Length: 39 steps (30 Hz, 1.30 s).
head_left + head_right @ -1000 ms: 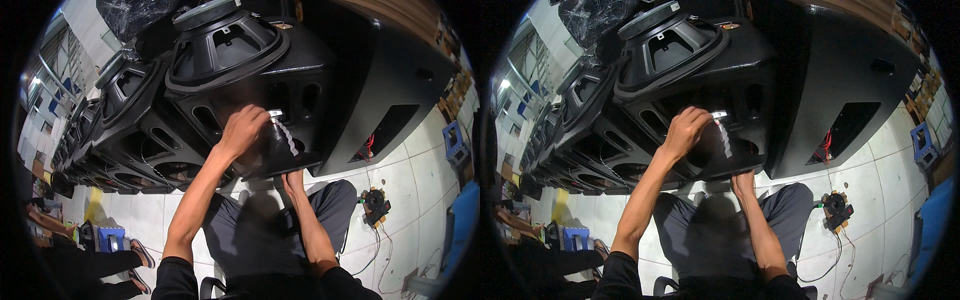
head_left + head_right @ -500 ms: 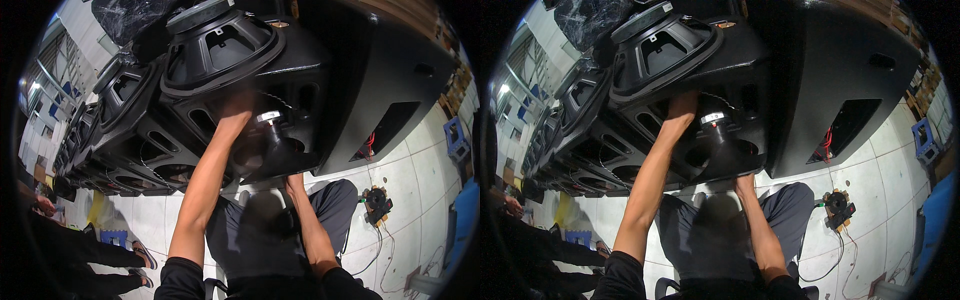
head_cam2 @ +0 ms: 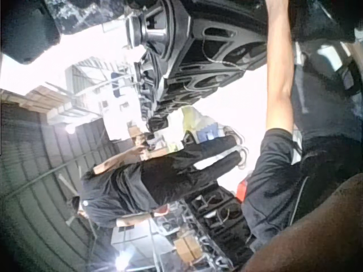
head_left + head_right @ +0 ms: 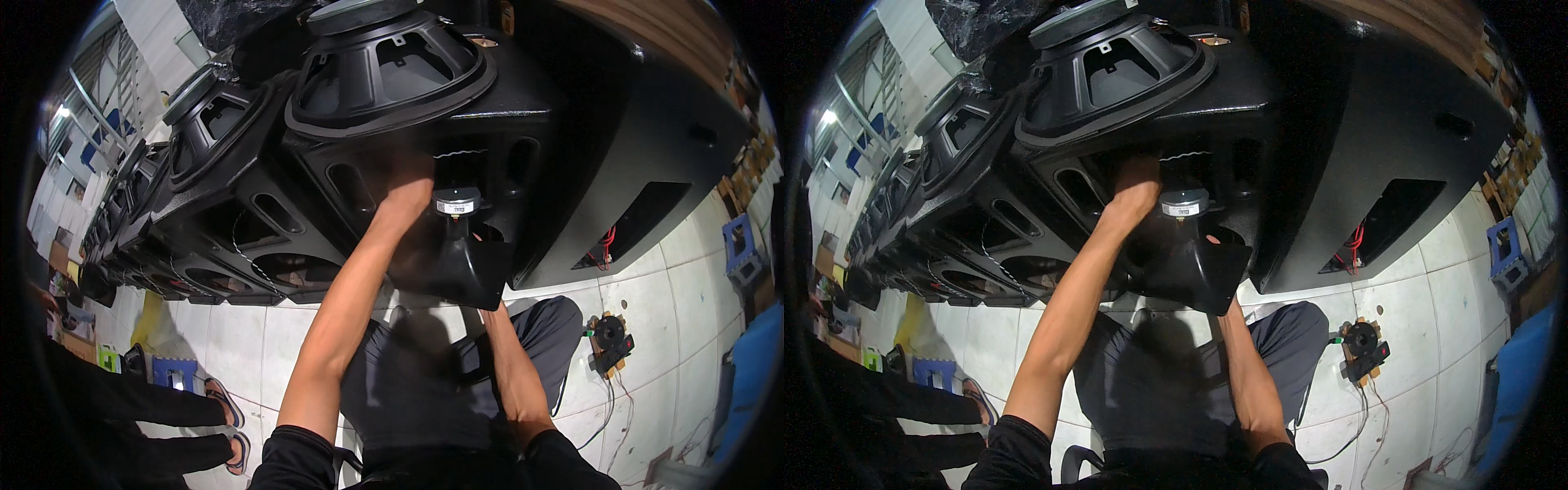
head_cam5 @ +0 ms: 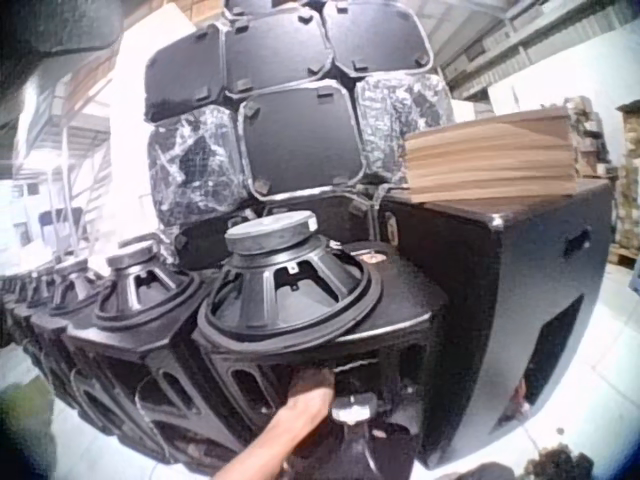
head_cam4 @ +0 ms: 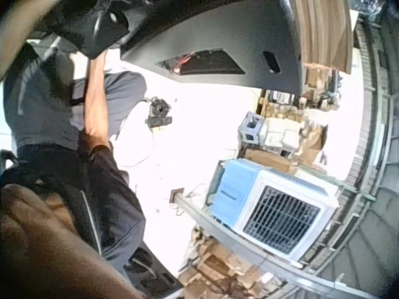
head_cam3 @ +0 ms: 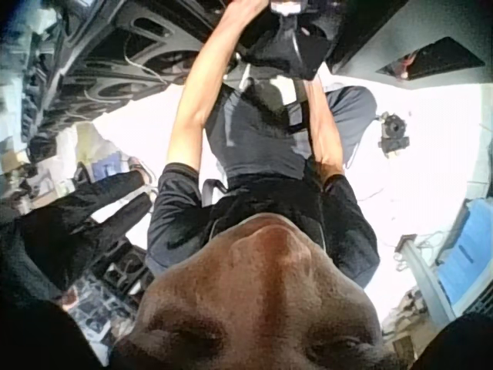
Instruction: The person sits on the floor and uses a soldering iron and solder to connect wires to a speaker component. They strip the wire ends, apply solder to the connections, and secure the speaker part into the enclosure.
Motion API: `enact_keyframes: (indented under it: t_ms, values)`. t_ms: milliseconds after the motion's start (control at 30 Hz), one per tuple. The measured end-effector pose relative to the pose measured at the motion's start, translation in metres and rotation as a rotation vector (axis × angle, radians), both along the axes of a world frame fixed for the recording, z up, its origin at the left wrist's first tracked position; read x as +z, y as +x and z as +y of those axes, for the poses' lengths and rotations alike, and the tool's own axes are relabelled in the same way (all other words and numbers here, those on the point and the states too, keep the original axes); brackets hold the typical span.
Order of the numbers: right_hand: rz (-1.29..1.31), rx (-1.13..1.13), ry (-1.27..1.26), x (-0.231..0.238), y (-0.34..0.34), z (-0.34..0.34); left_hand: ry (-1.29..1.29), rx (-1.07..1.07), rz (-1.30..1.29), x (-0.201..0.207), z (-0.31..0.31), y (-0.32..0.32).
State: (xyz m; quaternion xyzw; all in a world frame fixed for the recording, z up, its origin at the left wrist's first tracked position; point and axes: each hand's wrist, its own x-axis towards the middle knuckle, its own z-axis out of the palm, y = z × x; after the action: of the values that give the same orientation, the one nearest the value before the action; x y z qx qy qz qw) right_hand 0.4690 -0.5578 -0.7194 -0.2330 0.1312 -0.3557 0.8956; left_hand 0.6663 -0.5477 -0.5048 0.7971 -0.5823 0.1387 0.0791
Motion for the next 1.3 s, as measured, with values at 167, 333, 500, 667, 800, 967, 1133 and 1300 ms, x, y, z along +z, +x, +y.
enact_keyframes:
  t_ms: [167, 333, 500, 667, 800, 967, 1133, 1300]
  values:
    - [0.138, -0.034, 0.058, 0.003, -0.001, 0.004, -0.162, 0.012, 0.178, 0.018, 0.022, -0.027]
    - [0.269, -0.131, -0.012, 0.001, -0.008, 0.021, -0.135, 0.004, 0.402, 0.031, 0.064, -0.051]
    - [0.091, -0.031, -0.084, -0.047, 0.001, -0.026, -0.676, -0.219, 0.459, 0.010, 0.109, -0.092]
    - [0.073, 0.029, 0.054, -0.018, 0.005, -0.019, -0.450, -0.187, 0.627, -0.035, 0.160, -0.104]
    - [0.109, 0.032, 0.132, 0.005, -0.004, -0.011, -0.366, -0.301, 0.556, -0.068, 0.178, -0.099]
    - [0.143, 0.036, 0.143, 0.021, -0.007, -0.003, -0.362, -0.356, 0.394, -0.118, 0.167, -0.083]
    - [0.184, -0.078, 0.037, 0.015, -0.015, 0.000, -0.344, -0.399, 0.284, -0.124, 0.165, -0.079]
    - [0.561, -0.282, -0.331, 0.017, -0.044, 0.015, -0.404, -0.425, 0.103, -0.126, 0.163, -0.081]
